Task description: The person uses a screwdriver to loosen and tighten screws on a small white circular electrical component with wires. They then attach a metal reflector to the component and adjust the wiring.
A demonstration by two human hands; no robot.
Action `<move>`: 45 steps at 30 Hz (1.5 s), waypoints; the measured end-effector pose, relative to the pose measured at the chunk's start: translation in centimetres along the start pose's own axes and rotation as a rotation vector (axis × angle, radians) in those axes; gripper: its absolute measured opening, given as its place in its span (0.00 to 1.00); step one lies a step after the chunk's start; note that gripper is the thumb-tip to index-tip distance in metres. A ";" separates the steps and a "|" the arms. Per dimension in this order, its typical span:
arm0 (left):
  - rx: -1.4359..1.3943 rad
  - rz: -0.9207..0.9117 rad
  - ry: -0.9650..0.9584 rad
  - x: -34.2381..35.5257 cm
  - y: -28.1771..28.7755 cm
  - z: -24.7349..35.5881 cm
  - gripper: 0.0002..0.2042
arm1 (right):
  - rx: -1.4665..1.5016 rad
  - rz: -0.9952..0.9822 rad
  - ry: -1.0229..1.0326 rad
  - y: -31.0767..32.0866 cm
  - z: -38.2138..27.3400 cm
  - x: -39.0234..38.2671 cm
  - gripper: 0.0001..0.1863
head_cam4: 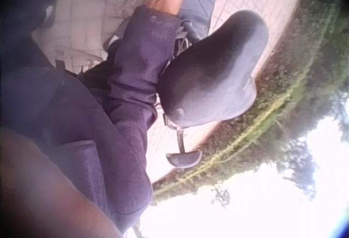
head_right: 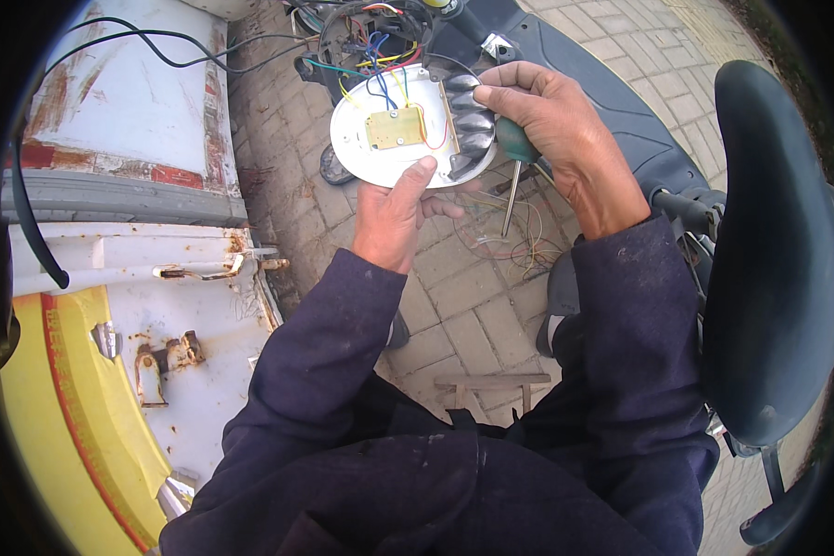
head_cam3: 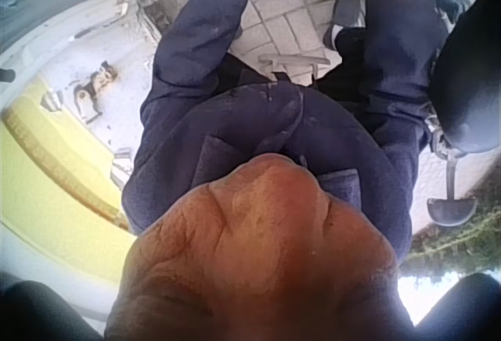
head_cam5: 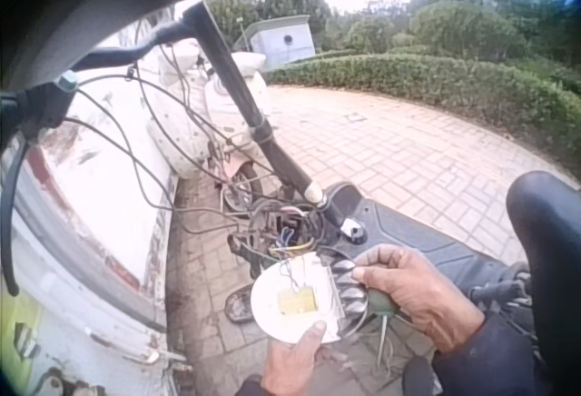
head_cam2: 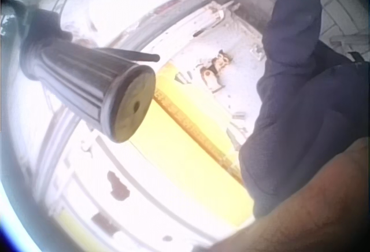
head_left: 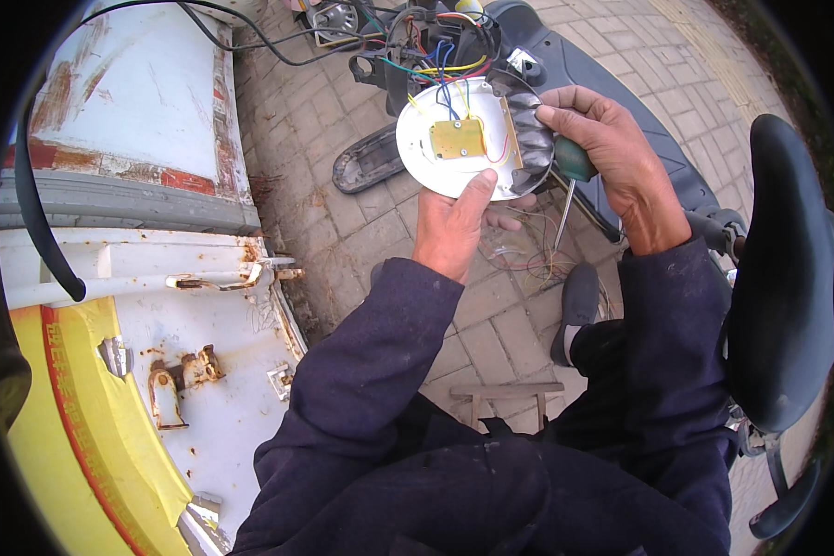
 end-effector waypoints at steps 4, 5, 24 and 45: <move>-0.010 -0.004 -0.006 0.0 0.0 0.0 0.22 | -0.037 -0.001 0.000 0.1 0.2 0.1 0.09; -0.012 -0.001 -0.005 0.0 0.0 0.0 0.22 | -0.025 -0.002 0.000 0.1 0.2 0.1 0.09; -0.091 -0.045 0.044 0.3 0.0 -0.2 0.23 | -0.051 0.016 0.013 0.4 -0.3 -0.1 0.10; -0.227 -0.158 0.020 -0.1 5.0 3.4 0.23 | -0.251 -0.220 0.084 0.4 3.5 -1.9 0.14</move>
Point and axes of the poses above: each hand's wrist, its own x-axis towards the middle knuckle, its own y-axis out of the back of the hand, z = x × y, the point moved 8 cm from there along x, towards the middle knuckle, and after that the axes turned 14 degrees about y, right-handed, at the moved point
